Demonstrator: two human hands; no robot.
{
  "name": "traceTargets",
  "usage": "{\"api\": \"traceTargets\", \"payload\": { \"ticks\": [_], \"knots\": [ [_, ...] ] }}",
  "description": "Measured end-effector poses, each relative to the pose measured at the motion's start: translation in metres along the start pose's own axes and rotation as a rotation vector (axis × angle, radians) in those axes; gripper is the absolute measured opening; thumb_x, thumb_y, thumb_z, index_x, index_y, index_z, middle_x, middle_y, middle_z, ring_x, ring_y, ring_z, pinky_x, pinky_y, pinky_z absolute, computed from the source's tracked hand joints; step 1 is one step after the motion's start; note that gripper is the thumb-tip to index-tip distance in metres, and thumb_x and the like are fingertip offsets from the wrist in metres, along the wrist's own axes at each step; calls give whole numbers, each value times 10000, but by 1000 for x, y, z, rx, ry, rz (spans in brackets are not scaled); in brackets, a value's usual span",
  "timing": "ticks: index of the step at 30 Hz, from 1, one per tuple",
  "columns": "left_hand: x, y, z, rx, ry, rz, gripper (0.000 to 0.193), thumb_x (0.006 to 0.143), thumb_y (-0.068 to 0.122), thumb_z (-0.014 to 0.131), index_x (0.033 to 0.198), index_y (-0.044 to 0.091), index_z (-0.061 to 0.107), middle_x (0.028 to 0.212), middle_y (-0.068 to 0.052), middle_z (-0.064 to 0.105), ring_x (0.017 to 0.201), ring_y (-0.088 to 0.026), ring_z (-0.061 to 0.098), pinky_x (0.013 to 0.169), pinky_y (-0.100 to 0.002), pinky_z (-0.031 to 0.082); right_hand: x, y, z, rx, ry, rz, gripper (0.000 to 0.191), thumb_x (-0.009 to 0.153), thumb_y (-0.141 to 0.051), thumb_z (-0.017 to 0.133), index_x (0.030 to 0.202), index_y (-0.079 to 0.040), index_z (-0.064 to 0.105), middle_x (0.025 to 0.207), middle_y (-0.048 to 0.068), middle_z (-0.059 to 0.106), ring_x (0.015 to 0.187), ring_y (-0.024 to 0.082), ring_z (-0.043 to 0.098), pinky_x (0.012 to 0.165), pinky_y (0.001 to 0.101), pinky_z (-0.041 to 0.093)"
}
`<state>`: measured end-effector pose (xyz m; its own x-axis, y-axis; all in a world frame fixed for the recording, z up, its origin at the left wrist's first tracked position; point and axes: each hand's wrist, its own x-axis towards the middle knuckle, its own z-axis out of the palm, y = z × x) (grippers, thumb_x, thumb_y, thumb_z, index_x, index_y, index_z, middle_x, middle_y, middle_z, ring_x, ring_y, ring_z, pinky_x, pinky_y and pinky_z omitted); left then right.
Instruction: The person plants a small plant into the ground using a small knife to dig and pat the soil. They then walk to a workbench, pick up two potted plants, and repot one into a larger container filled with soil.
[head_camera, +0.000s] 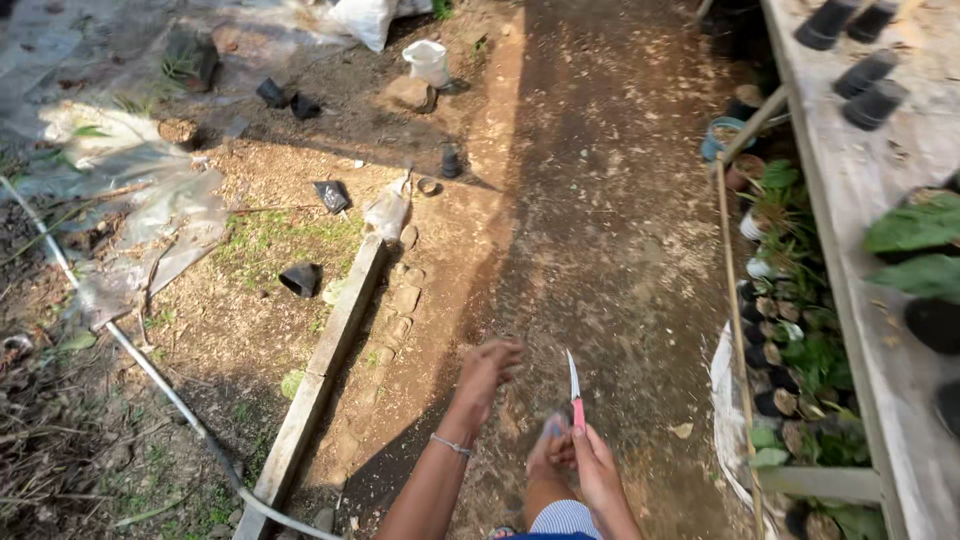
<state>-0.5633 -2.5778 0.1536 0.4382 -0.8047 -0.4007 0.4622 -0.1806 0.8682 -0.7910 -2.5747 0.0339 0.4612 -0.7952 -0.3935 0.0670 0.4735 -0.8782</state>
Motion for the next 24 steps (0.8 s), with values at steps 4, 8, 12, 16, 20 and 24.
{"api": "traceTargets", "payload": {
  "ticks": [4, 8, 12, 16, 20, 24],
  "knots": [
    [60, 3, 28, 189, -205, -48, 262, 964, 205, 713, 1083, -25, 752, 923, -73, 739, 805, -118, 673, 683, -290, 516, 98, -48, 17, -123, -80, -26, 342, 1042, -290, 429, 1121, -50, 660, 832, 75, 724, 736, 158, 691, 687, 312, 535],
    [145, 53, 29, 71, -215, 60, 264, 978, 257, 666, 1039, 28, 783, 926, -48, 759, 824, -113, 692, 741, -277, 568, 193, -110, 50, -153, -289, -78, 360, 1073, -298, 430, 1121, -4, 633, 849, 81, 722, 765, 159, 690, 718, 311, 556],
    [198, 113, 6, 101, 11, 138, 256, 975, 243, 680, 991, 13, 789, 912, -55, 767, 788, -120, 671, 728, -285, 548, 262, -172, 98, -196, -501, -76, 366, 1075, -296, 419, 1159, -4, 623, 866, 72, 708, 777, 149, 677, 741, 307, 574],
    [242, 160, -27, 13, 252, 205, 222, 955, 219, 675, 974, 37, 800, 918, -29, 781, 820, -107, 678, 752, -298, 537, 319, -224, 151, -369, -644, -32, 373, 1045, -294, 407, 1350, -134, 552, 795, 78, 677, 704, 151, 642, 695, 309, 560],
    [304, 202, -62, -128, 341, 257, 223, 961, 217, 674, 935, 32, 795, 885, -33, 761, 798, -128, 665, 745, -309, 533, 390, -260, 210, -496, -739, -77, 363, 1065, -284, 404, 1099, -5, 635, 783, 83, 693, 706, 153, 660, 683, 312, 545],
    [376, 258, -96, -274, 442, 201, 198, 955, 216, 662, 953, 58, 781, 904, -22, 762, 799, -113, 658, 736, -286, 501, 466, -296, 263, -504, -791, -54, 347, 1076, -263, 415, 991, 10, 610, 774, 86, 680, 705, 159, 653, 689, 320, 555]
  ]
}}
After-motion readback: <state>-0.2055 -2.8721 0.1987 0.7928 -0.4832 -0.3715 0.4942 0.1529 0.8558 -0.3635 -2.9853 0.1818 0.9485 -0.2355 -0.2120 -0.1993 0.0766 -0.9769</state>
